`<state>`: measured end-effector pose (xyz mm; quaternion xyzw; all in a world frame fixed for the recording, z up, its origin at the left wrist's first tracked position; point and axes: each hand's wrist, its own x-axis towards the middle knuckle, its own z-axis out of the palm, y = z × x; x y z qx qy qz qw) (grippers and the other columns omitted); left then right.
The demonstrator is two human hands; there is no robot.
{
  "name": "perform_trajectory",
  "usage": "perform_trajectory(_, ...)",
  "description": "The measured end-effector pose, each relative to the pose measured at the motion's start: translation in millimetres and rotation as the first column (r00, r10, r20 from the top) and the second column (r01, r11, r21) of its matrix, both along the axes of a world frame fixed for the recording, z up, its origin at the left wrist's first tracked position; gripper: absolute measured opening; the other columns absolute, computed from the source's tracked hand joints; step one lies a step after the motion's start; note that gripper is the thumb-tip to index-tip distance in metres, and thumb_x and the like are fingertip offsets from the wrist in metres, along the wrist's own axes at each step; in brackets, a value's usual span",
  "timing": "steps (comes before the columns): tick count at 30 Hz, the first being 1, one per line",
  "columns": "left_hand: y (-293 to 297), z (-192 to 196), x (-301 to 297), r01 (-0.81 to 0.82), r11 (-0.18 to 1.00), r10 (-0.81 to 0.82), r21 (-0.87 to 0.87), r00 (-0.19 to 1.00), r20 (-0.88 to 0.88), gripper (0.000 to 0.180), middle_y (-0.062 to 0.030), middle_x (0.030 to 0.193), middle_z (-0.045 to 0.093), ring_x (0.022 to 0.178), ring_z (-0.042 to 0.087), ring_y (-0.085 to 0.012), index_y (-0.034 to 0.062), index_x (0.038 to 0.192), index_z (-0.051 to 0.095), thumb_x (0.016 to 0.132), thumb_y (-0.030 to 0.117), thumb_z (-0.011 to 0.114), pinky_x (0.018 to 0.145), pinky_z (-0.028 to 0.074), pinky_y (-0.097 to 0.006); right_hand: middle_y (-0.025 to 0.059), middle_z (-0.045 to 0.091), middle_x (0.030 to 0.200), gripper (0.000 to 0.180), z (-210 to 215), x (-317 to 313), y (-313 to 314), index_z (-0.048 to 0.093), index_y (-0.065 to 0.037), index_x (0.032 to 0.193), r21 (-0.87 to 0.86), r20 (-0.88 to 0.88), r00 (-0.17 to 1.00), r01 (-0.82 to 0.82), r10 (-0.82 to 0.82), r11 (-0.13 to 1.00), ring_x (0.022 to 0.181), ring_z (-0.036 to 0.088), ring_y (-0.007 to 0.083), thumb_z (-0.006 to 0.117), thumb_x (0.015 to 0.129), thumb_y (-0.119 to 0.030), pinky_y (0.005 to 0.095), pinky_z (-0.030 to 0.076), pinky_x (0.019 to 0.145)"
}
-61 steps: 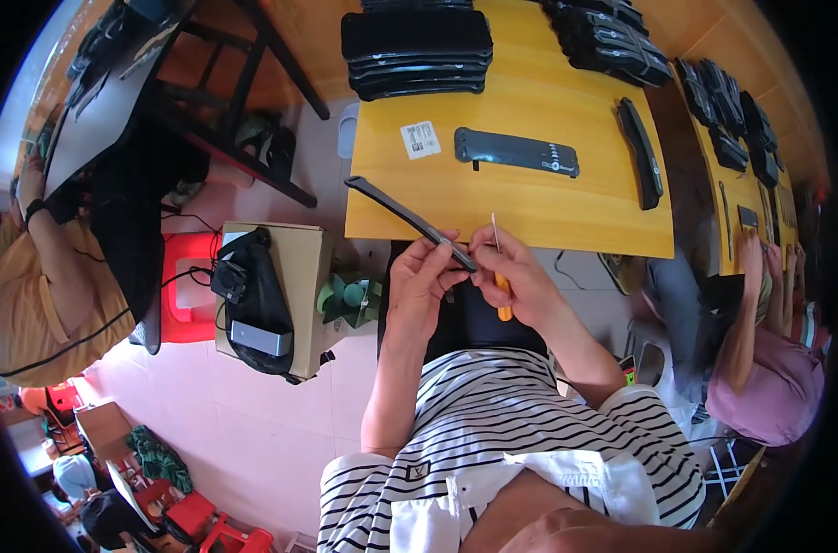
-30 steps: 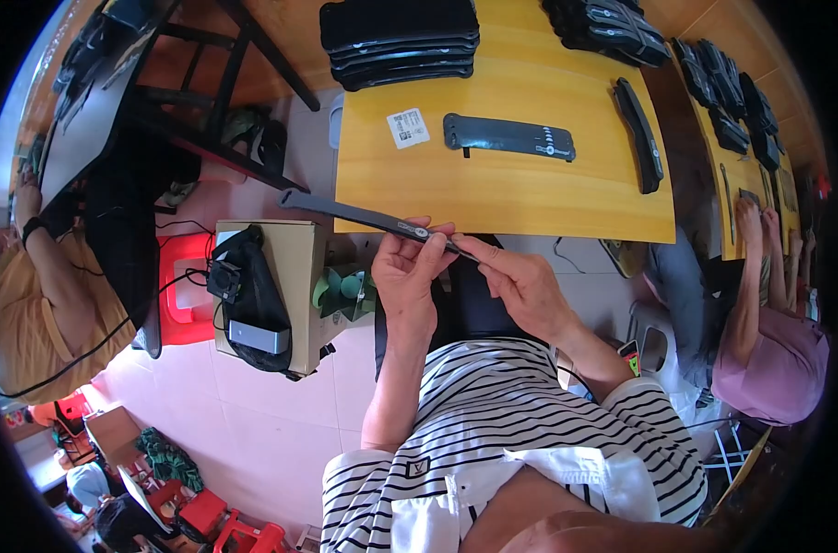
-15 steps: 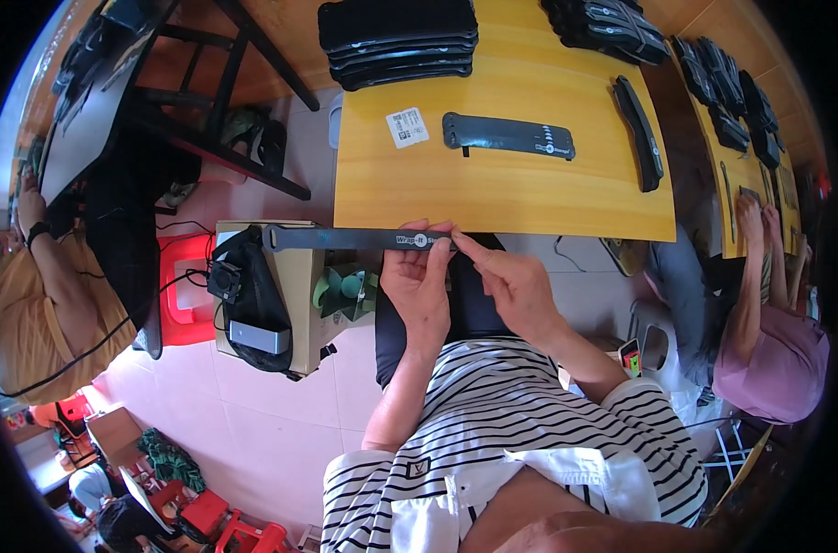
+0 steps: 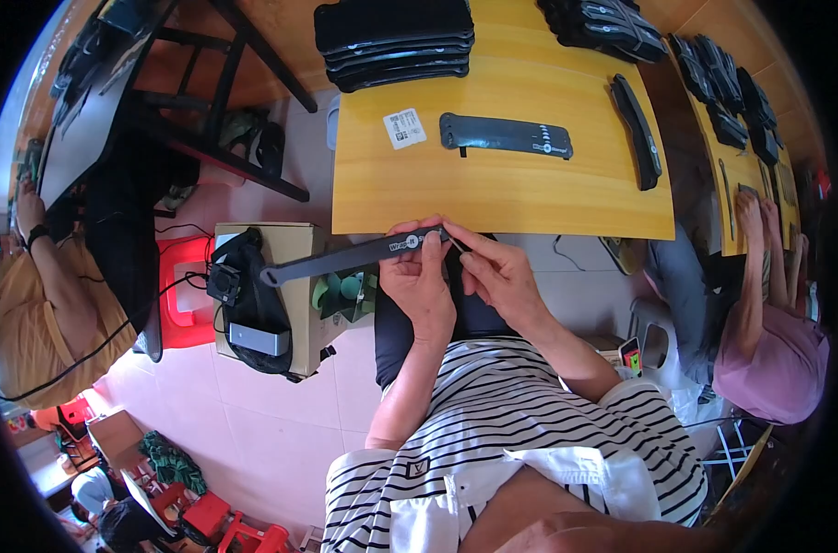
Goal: Attaching hardware components to black leather straps using a small hand tool at a workshop station.
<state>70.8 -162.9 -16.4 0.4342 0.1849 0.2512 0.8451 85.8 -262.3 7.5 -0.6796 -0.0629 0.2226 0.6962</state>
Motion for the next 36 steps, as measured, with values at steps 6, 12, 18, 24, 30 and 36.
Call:
perform_trajectory(6,-1,4,3,-0.027,0.999,0.027,0.043,1.0,0.006,0.02,-0.015,0.099,0.061,0.091,0.061,-0.017,0.0007,0.104,0.048,0.085,-0.004,0.054,0.075,0.054,-0.026,0.0064,0.049,0.063,0.048,-20,-6,4,0.052,-0.016,0.125,-0.317,0.569,0.822,0.203,0.014,0.926,0.051,0.048,0.0135,0.051,0.082,0.003,0.0253,0.041,0.046)
perform_trajectory(12,2,-1,6,0.06,0.989,-0.057,-0.133,0.998,0.027,0.019,-0.0155,0.101,0.061,0.094,0.061,-0.021,0.0001,0.103,0.049,0.085,-0.004,0.053,0.078,0.054,-0.029,0.007,0.044,0.059,0.053,-26,-3,8,0.053,-0.016,0.125,-0.424,0.814,0.567,0.43,0.127,0.797,0.051,0.051,0.0195,0.055,0.076,0.004,0.0302,0.043,0.045)
perform_trajectory(18,5,-2,6,0.077,0.96,-0.08,-0.271,0.997,-0.001,0.017,-0.0154,0.099,0.061,0.092,0.062,-0.0215,-0.001,0.102,0.05,0.085,-0.004,0.052,0.079,0.054,-0.03,0.0058,0.046,0.061,0.058,-25,-2,8,0.054,-0.019,0.124,-0.268,0.6,0.799,0.242,-0.035,0.933,0.052,0.052,0.0189,0.056,0.071,0.005,0.0307,0.045,0.046)
perform_trajectory(24,8,3,8,0.121,0.99,-0.111,0.079,0.986,-0.122,0.021,-0.014,0.096,0.062,0.088,0.061,-0.0162,-0.0024,0.103,0.049,0.083,-0.007,0.053,0.075,0.054,-0.026,0.0028,0.049,0.068,0.06,-17,7,-12,0.052,-0.019,0.125,-0.594,0.765,0.538,0.374,0.355,0.712,0.057,0.055,0.0163,0.059,0.068,-0.001,0.0309,0.048,0.049)
perform_trajectory(30,28,-7,3,0.391,0.921,-0.379,0.009,0.898,-0.226,0.017,-0.0141,0.094,0.063,0.084,0.063,-0.0177,-0.0024,0.1,0.052,0.083,-0.005,0.054,0.073,0.054,-0.027,0.0011,0.049,0.07,0.051,-24,27,-35,0.055,-0.02,0.12,-0.636,0.768,0.326,0.286,0.551,0.717,0.062,0.054,0.0159,0.058,0.071,-0.007,0.0285,0.047,0.049)
perform_trajectory(36,18,-1,3,0.307,0.952,-0.298,0.012,0.933,-0.201,0.018,-0.0143,0.095,0.063,0.084,0.063,-0.0184,-0.0018,0.1,0.052,0.083,-0.005,0.055,0.073,0.054,-0.028,0.0024,0.047,0.066,0.047,-34,22,-34,0.056,-0.018,0.121,-0.583,0.791,0.371,0.213,0.487,0.784,0.059,0.053,0.0168,0.057,0.075,-0.005,0.0288,0.045,0.048)
